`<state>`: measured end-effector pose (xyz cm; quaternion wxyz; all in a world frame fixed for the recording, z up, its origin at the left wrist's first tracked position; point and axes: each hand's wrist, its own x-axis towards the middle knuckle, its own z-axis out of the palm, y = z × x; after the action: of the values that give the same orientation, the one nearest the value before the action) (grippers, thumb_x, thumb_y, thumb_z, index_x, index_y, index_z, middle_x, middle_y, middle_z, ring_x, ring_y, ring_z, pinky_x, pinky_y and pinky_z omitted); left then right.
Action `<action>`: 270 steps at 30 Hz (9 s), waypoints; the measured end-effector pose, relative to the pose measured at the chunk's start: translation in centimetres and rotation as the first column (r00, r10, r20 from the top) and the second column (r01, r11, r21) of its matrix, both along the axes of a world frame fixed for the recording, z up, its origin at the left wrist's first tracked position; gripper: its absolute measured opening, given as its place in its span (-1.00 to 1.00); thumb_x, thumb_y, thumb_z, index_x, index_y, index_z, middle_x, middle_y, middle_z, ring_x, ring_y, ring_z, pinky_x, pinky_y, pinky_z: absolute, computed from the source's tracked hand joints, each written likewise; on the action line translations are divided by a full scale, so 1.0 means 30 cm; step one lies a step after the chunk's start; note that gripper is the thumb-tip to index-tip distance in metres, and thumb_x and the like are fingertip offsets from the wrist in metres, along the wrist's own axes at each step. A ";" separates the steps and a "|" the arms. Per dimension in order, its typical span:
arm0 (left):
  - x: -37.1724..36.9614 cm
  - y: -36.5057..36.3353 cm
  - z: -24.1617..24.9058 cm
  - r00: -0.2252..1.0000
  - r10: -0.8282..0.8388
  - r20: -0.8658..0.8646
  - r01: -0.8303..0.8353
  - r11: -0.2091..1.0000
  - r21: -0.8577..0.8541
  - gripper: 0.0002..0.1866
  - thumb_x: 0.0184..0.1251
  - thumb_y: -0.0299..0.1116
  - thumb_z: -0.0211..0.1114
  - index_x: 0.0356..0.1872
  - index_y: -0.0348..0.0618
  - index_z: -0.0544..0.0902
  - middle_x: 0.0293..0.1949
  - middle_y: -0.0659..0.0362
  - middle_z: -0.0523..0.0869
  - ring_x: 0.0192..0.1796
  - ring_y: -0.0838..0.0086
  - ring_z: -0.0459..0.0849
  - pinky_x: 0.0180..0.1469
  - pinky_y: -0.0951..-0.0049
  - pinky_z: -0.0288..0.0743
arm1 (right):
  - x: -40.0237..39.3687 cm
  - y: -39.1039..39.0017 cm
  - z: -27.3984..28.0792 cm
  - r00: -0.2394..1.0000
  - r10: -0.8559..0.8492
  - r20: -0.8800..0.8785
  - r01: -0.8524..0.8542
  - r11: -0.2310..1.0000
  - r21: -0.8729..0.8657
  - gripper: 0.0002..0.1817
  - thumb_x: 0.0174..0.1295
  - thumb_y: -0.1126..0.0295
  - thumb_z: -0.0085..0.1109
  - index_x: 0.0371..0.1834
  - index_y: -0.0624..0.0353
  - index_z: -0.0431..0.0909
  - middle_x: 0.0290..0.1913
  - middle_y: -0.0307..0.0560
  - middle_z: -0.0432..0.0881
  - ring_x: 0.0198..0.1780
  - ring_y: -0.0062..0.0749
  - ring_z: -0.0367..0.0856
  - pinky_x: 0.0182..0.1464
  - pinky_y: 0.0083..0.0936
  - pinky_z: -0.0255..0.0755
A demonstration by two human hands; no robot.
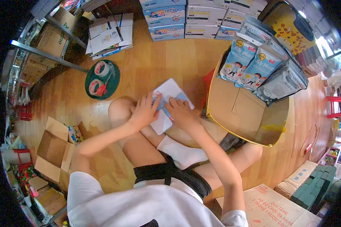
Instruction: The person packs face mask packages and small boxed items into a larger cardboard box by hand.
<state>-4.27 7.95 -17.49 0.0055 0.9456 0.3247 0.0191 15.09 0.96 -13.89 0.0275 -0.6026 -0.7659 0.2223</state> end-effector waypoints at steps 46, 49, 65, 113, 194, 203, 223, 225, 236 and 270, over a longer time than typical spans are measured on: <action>-0.219 0.435 -0.242 0.929 -0.016 0.371 0.245 0.777 -0.580 -0.46 0.17 -0.66 0.09 0.25 -0.19 0.48 0.26 -0.13 0.46 0.34 0.00 0.41 0.36 0.25 0.32 | -0.113 -0.415 -0.075 0.900 -0.420 -0.118 0.435 0.842 0.319 -0.54 0.13 0.58 0.12 0.17 0.26 0.48 0.42 0.10 0.29 0.23 -0.11 0.49 0.36 0.19 0.19; -0.179 0.412 -0.138 0.867 0.119 0.483 0.114 0.898 -0.425 -0.61 0.20 -0.63 0.10 0.08 -0.24 0.58 0.19 -0.08 0.52 0.29 0.05 0.46 0.33 0.24 0.33 | -0.124 -0.410 -0.130 0.880 -0.460 -0.116 0.475 0.859 0.191 -0.57 0.12 0.61 0.11 0.12 0.19 0.54 0.40 0.09 0.34 0.27 -0.14 0.45 0.37 0.09 0.22; 0.102 0.339 0.165 0.818 -0.203 0.539 0.398 0.876 -0.273 -0.69 0.36 -0.37 0.18 0.09 -0.12 0.61 0.08 0.09 0.65 0.15 0.21 0.59 0.15 0.29 0.46 | -0.242 -0.282 0.071 0.795 -0.246 -0.554 0.362 0.926 0.110 -0.43 0.22 0.45 0.23 0.31 0.28 0.35 0.16 0.15 0.54 0.24 0.06 0.46 0.30 -0.17 0.29; -0.071 0.231 -0.089 0.930 -0.337 -0.148 0.211 0.818 -0.535 -0.93 0.15 -0.47 0.26 -0.38 -0.23 0.63 -0.26 -0.06 0.71 -0.13 0.04 0.69 -0.16 0.11 0.55 | -0.264 0.084 -0.258 0.986 -0.160 0.050 0.167 0.953 -0.253 -0.77 -0.12 0.54 0.24 -0.31 0.25 0.65 -0.20 0.20 0.68 -0.04 0.04 0.67 -0.01 -0.10 0.57; 0.055 -0.121 0.728 0.479 -0.320 0.818 0.395 0.910 0.125 -0.80 0.54 -0.21 0.03 -0.22 -0.08 0.49 -0.29 0.18 0.62 -0.25 0.30 0.62 0.12 0.03 0.41 | 0.735 -0.295 0.674 0.848 -0.460 -0.264 0.408 0.248 0.879 -0.78 0.18 0.54 0.26 -0.12 0.22 0.51 -0.20 -0.06 0.57 -0.10 -0.22 0.55 -0.06 -0.39 0.42; 0.014 -0.146 0.704 0.484 -0.323 0.813 0.460 0.885 0.077 -0.81 0.53 -0.21 0.06 -0.21 -0.08 0.51 -0.30 0.19 0.63 -0.24 0.32 0.62 0.04 0.08 0.48 | 0.690 -0.007 0.457 0.902 -0.372 -0.218 0.396 0.517 0.759 -0.78 0.21 0.37 0.27 -0.22 0.12 0.40 -0.22 -0.18 0.50 -0.07 -0.20 0.46 -0.04 -0.20 0.21; 0.011 -0.124 0.640 0.478 -0.302 0.825 0.499 0.866 0.028 -0.92 0.42 -0.36 0.18 -0.19 -0.11 0.55 -0.28 0.17 0.66 -0.24 0.33 0.62 0.04 0.10 0.50 | 0.640 0.086 0.391 0.862 -0.450 -0.233 0.391 0.297 0.871 -0.68 0.05 0.53 0.27 -0.09 0.14 0.51 -0.01 -0.06 0.48 0.09 -0.04 0.40 0.14 -0.11 0.25; 0.013 -0.124 0.638 0.477 -0.301 0.826 0.505 0.863 0.022 -0.92 0.41 -0.37 0.19 -0.19 -0.11 0.55 -0.28 0.17 0.66 -0.24 0.33 0.62 0.04 0.10 0.50 | 0.629 0.070 0.413 0.851 -0.476 -0.222 0.389 0.287 0.875 -0.66 0.05 0.53 0.26 -0.06 0.12 0.51 0.07 -0.05 0.46 0.18 -0.01 0.37 0.19 -0.02 0.22; 0.131 -0.150 0.603 -0.095 -0.114 0.989 0.664 0.733 0.148 -0.84 0.37 -0.35 0.23 -0.36 0.15 0.42 -0.25 0.16 0.55 0.04 0.16 0.64 0.54 -0.02 -0.03 | 0.134 -0.330 0.589 0.765 0.080 -0.639 0.142 0.947 0.289 -0.37 0.25 0.31 0.30 0.34 0.28 0.29 0.13 0.20 0.51 0.14 -0.07 0.53 0.12 -0.30 0.43; 0.220 -0.207 0.587 0.364 0.530 0.766 0.511 0.574 -0.640 -0.66 0.49 -0.42 0.01 0.24 -0.20 0.35 0.28 0.03 0.43 0.32 0.34 0.42 0.33 0.28 0.30 | 0.781 -0.252 0.227 0.185 -0.429 -0.884 0.901 0.433 -0.022 -0.62 0.30 0.36 0.29 0.09 0.25 0.41 -0.11 -0.09 0.69 -0.14 -0.53 0.66 -0.23 -0.61 0.57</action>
<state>2.32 1.74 0.12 0.6233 0.6319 0.2348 0.3963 38.52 -6.60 -7.09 0.6215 -0.6824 -0.3226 0.2098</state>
